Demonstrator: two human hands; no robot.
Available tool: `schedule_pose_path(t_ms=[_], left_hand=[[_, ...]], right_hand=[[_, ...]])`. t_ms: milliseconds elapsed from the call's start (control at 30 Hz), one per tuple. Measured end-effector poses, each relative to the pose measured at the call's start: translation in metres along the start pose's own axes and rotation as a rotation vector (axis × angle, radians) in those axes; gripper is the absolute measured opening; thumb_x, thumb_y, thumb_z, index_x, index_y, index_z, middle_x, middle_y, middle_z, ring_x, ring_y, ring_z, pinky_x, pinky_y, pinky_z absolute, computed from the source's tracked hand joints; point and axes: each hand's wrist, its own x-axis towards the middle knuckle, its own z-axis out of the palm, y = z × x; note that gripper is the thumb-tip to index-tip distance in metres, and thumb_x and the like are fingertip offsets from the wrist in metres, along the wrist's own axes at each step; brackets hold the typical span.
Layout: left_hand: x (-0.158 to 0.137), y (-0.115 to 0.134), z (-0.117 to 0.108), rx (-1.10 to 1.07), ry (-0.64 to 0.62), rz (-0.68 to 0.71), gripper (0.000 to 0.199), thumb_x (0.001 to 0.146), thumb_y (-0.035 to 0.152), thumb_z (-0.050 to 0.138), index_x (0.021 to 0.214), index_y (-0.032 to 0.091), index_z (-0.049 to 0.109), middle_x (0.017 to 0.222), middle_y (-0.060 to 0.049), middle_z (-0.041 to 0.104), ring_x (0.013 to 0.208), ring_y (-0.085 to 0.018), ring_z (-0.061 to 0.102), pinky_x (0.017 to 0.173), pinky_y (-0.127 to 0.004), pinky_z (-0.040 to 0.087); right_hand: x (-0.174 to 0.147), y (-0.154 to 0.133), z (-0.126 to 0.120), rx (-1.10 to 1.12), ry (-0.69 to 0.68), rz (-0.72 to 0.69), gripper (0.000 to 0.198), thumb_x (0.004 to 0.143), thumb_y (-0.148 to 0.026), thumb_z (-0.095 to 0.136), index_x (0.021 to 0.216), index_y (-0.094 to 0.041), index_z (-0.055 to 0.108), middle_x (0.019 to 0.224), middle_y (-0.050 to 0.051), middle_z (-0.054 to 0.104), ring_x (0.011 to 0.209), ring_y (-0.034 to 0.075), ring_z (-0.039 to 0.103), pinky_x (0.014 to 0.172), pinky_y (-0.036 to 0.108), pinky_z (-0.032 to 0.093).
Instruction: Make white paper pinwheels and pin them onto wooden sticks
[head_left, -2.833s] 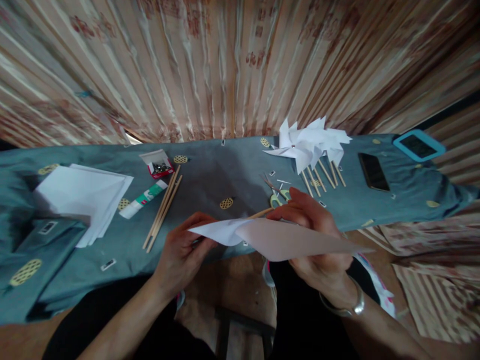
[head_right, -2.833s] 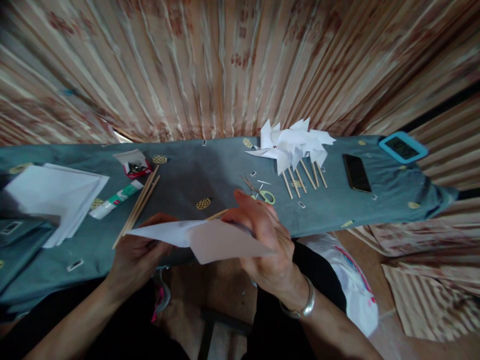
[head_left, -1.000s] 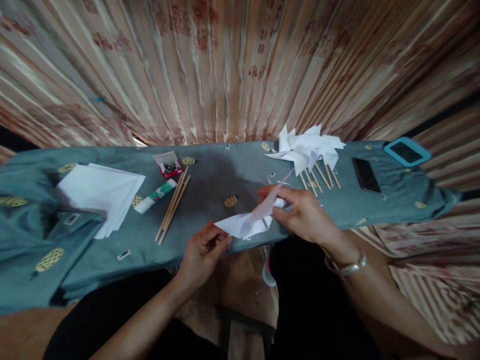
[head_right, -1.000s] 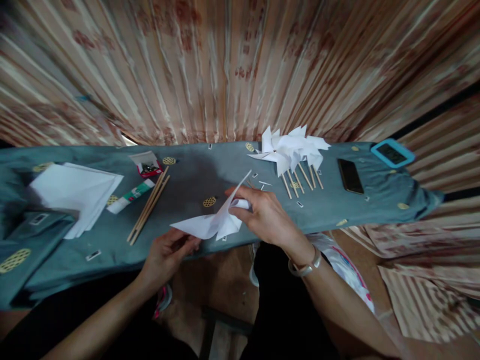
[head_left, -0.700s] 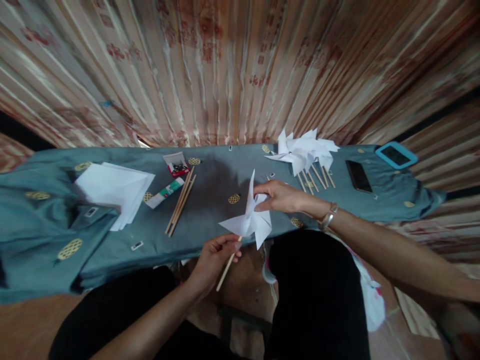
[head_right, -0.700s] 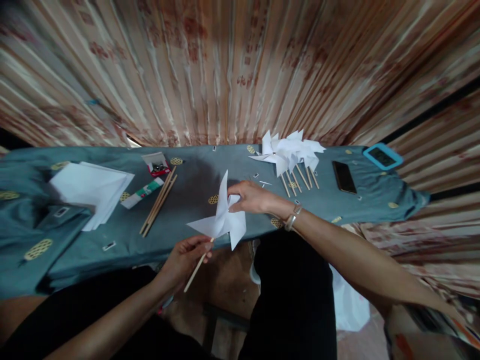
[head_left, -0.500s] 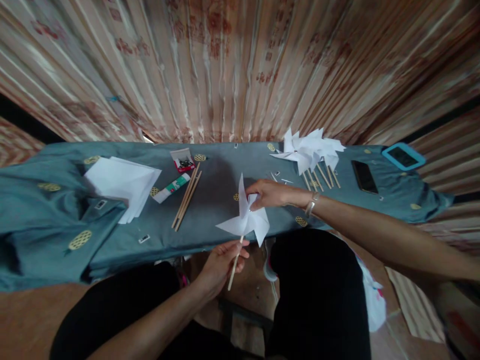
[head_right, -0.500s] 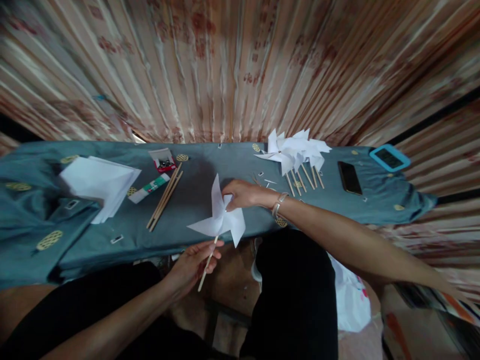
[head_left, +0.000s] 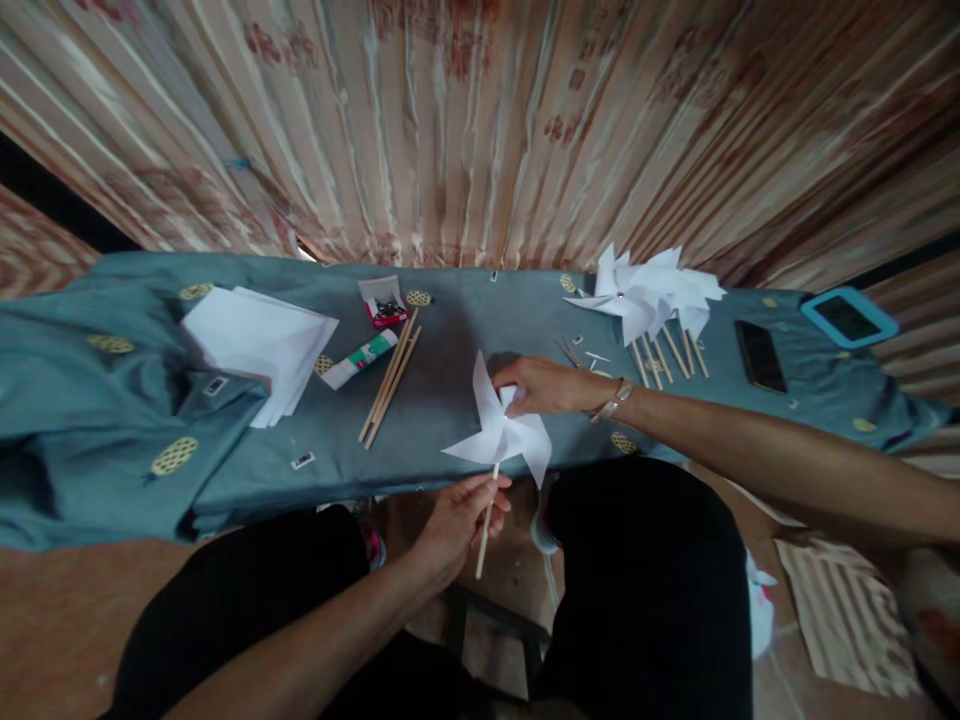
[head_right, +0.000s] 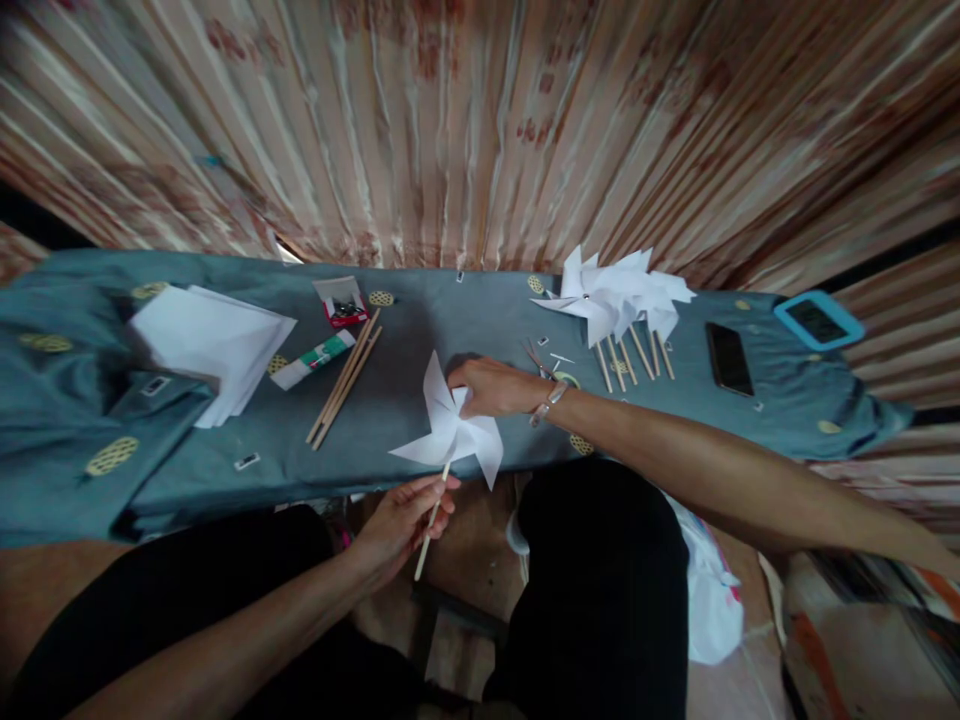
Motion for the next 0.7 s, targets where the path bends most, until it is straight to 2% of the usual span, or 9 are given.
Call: schedule_pose_path(t_ms=[100,233,400,533,700], left_hand=[[0.000,0.000,0.002,-0.001,0.005,-0.013,0.050,0.060,0.053,0.084,0.086,0.013,0.071,0.064,0.001,0.062,0.046,-0.006,0.046,0.049,-0.024,0.028],[0.001,-0.001,0.003,-0.012,0.011,-0.037,0.048,0.059,0.051,0.085,0.086,0.013,0.072,0.064,0.001,0.063,0.049,-0.007,0.050,0.051,-0.023,0.035],[0.001,0.000,0.004,-0.009,0.032,-0.088,0.037,0.064,0.043,0.084,0.085,0.014,0.072,0.067,-0.001,0.066,0.053,-0.009,0.057,0.056,-0.023,0.042],[0.002,-0.001,0.005,-0.029,0.040,-0.113,0.033,0.068,0.040,0.084,0.083,0.013,0.072,0.066,-0.001,0.066,0.052,-0.009,0.057,0.056,-0.023,0.042],[0.003,-0.003,0.003,-0.079,0.006,-0.103,0.039,0.064,0.045,0.086,0.078,0.012,0.070,0.062,0.000,0.063,0.051,-0.008,0.053,0.053,-0.022,0.038]], right_hand=[[-0.001,-0.004,0.000,-0.085,0.041,-0.021,0.013,0.079,-0.009,0.067,0.089,-0.013,0.074,0.076,0.002,0.072,0.072,0.015,0.065,0.064,0.022,0.039],[0.003,0.000,0.000,-0.106,0.026,-0.044,0.009,0.077,-0.009,0.071,0.083,-0.015,0.074,0.071,-0.001,0.069,0.068,0.013,0.063,0.061,0.020,0.038],[0.010,0.007,-0.002,-0.133,0.021,-0.079,0.006,0.076,-0.010,0.075,0.078,-0.015,0.074,0.064,-0.006,0.064,0.062,0.009,0.056,0.059,0.019,0.035],[0.013,0.007,-0.004,-0.139,0.000,-0.082,0.007,0.074,-0.009,0.076,0.077,-0.015,0.074,0.060,-0.009,0.060,0.058,0.007,0.051,0.056,0.019,0.033],[0.018,0.007,-0.008,-0.111,-0.081,-0.068,0.008,0.075,-0.010,0.074,0.082,-0.014,0.076,0.066,-0.005,0.066,0.062,0.010,0.054,0.059,0.021,0.034]])
